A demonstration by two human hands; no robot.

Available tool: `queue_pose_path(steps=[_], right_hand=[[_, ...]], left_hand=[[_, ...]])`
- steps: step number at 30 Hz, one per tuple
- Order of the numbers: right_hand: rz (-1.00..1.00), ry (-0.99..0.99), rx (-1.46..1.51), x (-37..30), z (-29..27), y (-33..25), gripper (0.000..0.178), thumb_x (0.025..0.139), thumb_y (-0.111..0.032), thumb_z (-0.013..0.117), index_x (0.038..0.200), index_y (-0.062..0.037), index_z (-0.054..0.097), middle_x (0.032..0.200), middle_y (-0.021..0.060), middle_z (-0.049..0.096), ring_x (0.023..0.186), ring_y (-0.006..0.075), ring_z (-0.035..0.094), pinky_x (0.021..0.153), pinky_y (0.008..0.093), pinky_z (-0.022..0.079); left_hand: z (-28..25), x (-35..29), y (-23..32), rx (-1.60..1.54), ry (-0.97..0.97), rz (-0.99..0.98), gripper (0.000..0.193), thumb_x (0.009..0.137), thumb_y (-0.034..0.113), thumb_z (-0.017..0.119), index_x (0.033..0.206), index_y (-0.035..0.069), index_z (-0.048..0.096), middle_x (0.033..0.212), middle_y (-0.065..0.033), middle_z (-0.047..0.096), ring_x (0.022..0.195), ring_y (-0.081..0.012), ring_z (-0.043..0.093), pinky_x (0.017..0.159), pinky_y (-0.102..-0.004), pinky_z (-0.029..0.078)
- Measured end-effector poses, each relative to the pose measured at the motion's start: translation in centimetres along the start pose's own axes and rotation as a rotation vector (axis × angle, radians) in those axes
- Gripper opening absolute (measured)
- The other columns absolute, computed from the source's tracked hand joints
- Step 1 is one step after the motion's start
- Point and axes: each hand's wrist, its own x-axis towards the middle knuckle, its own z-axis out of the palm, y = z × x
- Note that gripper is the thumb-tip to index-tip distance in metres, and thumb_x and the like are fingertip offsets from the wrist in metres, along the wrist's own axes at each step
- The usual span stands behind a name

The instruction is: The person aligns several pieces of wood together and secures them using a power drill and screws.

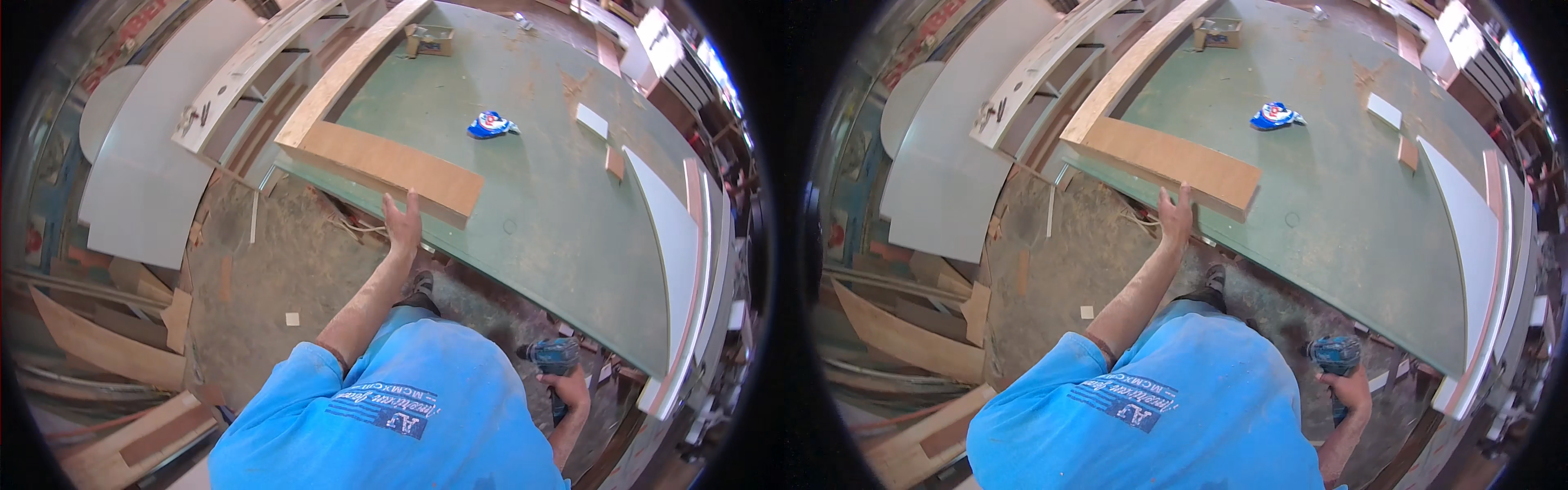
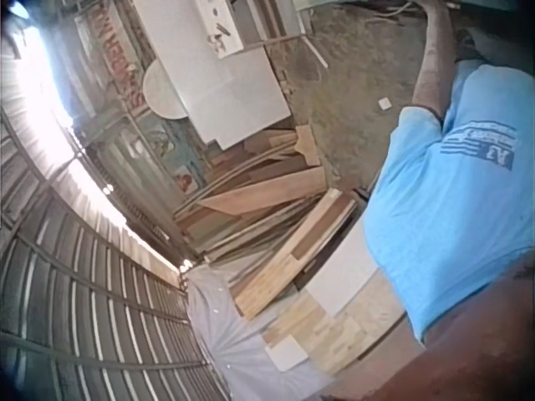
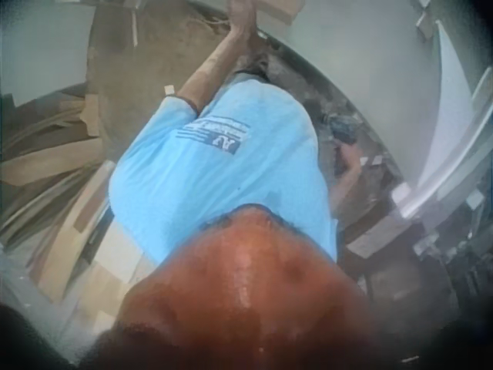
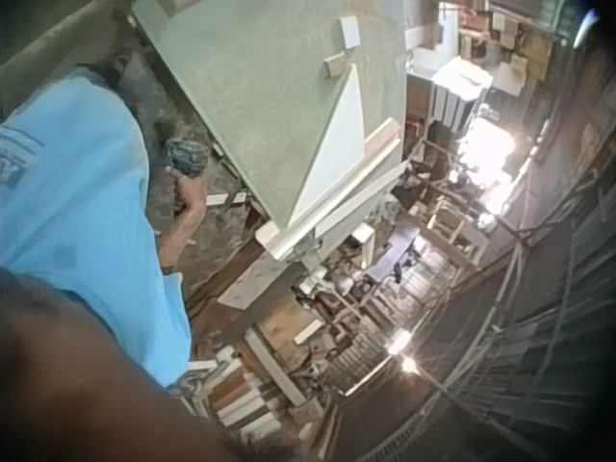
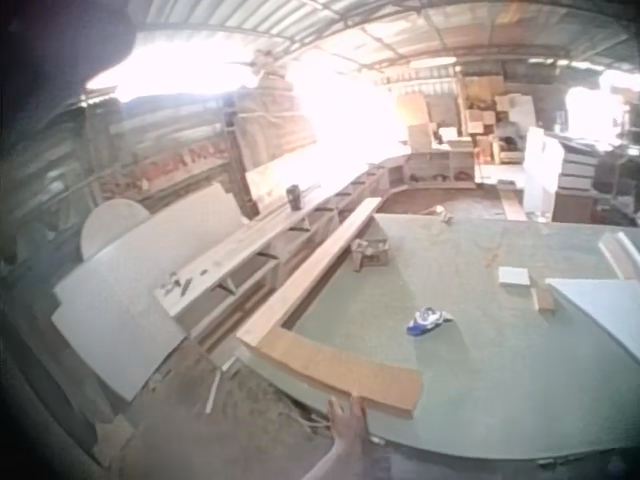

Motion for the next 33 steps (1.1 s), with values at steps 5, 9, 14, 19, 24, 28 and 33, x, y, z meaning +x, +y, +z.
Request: queue_pose_path(steps=[5, 9, 14, 19, 24, 28, 33], right_hand=[[-0.232, 0.116, 0.162, 4.2, -0.9, -6.8, 0.032, 0.076, -0.003, 0.084, 0.103, -0.0006, 0.069, 0.08, 0.005, 0.07, 0.057, 0.0142, 0.063, 0.052, 0.0315, 0.051], [-0.247, 0.215, 0.144, 8.2, -0.1, -10.9, 0.033, 0.076, -0.003, 0.084, 0.104, -0.0005, 0.068, 0.081, 0.0065, 0.07, 0.058, 0.0152, 0.063, 0.051, 0.0316, 0.05], [-0.214, 0.299, 0.055, 12.2, 0.1, -13.9, 0.03, 0.076, -0.002, 0.083, 0.102, 0.0004, 0.068, 0.082, 0.0075, 0.071, 0.056, 0.0154, 0.063, 0.051, 0.0321, 0.051], [-0.085, 0.202, -0.081, 14.6, -0.7, -17.2, 0.037, 0.075, 0.0, 0.079, 0.11, -0.0009, 0.068, 0.086, 0.0079, 0.069, 0.054, 0.016, 0.062, 0.046, 0.0317, 0.051], [-0.009, 0.129, -0.279, 15.7, -0.8, -22.2, 0.033, 0.075, -0.004, 0.082, 0.106, 0.0022, 0.071, 0.085, 0.0108, 0.073, 0.057, 0.0177, 0.067, 0.049, 0.035, 0.053], [0.016, 0.098, -0.503, 17.4, -0.6, -24.0, 0.044, 0.071, -0.011, 0.086, 0.112, -0.0032, 0.073, 0.101, 0.0156, 0.078, 0.087, 0.0295, 0.076, 0.076, 0.0416, 0.059], [0.055, 0.127, -0.564, 18.0, -0.2, -25.7, 0.047, 0.069, -0.016, 0.087, 0.113, -0.007, 0.074, 0.111, 0.0181, 0.077, 0.108, 0.0368, 0.072, 0.093, 0.0452, 0.056]], left_hand=[[3.1, 3.8, 0.1, -0.677, -0.126, -0.422, 0.097, 0.1, 0.049, 0.057, 0.159, -0.013, 0.014, 0.171, -0.0283, 0.013, 0.159, -0.0362, 0.017, 0.128, -0.0439, 0.017], [1.7, 3.2, 3.4, -0.797, -0.134, -0.539, 0.095, 0.1, 0.046, 0.058, 0.161, -0.009, 0.013, 0.171, -0.0244, 0.013, 0.159, -0.0331, 0.017, 0.128, -0.0467, 0.015], [-2.1, 4.2, 8.1, -0.897, -0.159, -0.696, 0.067, 0.102, 0.033, 0.056, 0.155, -0.002, 0.036, 0.157, -0.0163, 0.044, 0.148, -0.0289, 0.036, 0.126, -0.05, 0.017], [-5.0, 9.6, 5.4, -1.034, 0.043, -0.699, 0.05, 0.102, 0.029, 0.057, 0.143, 0.002, 0.048, 0.146, -0.0145, 0.052, 0.139, -0.0304, 0.044, 0.122, -0.053, 0.023], [-10.3, 19.4, 2.1, -1.007, 0.34, -0.295, 0.035, 0.104, 0.028, 0.054, 0.128, 0.002, 0.06, 0.116, -0.0071, 0.063, 0.104, -0.0193, 0.061, 0.094, -0.037, 0.047], [-7.3, 24.2, 10.1, -0.645, 0.57, 0.014, 0.035, 0.104, 0.026, 0.057, 0.119, -0.003, 0.066, 0.104, -0.0056, 0.069, 0.095, -0.0191, 0.066, 0.085, -0.0348, 0.054], [5.5, 33.2, 9.8, 0.013, -0.301, 0.222, 0.033, 0.095, 0.024, 0.068, 0.118, 0.002, 0.073, 0.112, -0.0203, 0.075, 0.11, -0.0362, 0.07, 0.097, -0.0438, 0.054]])
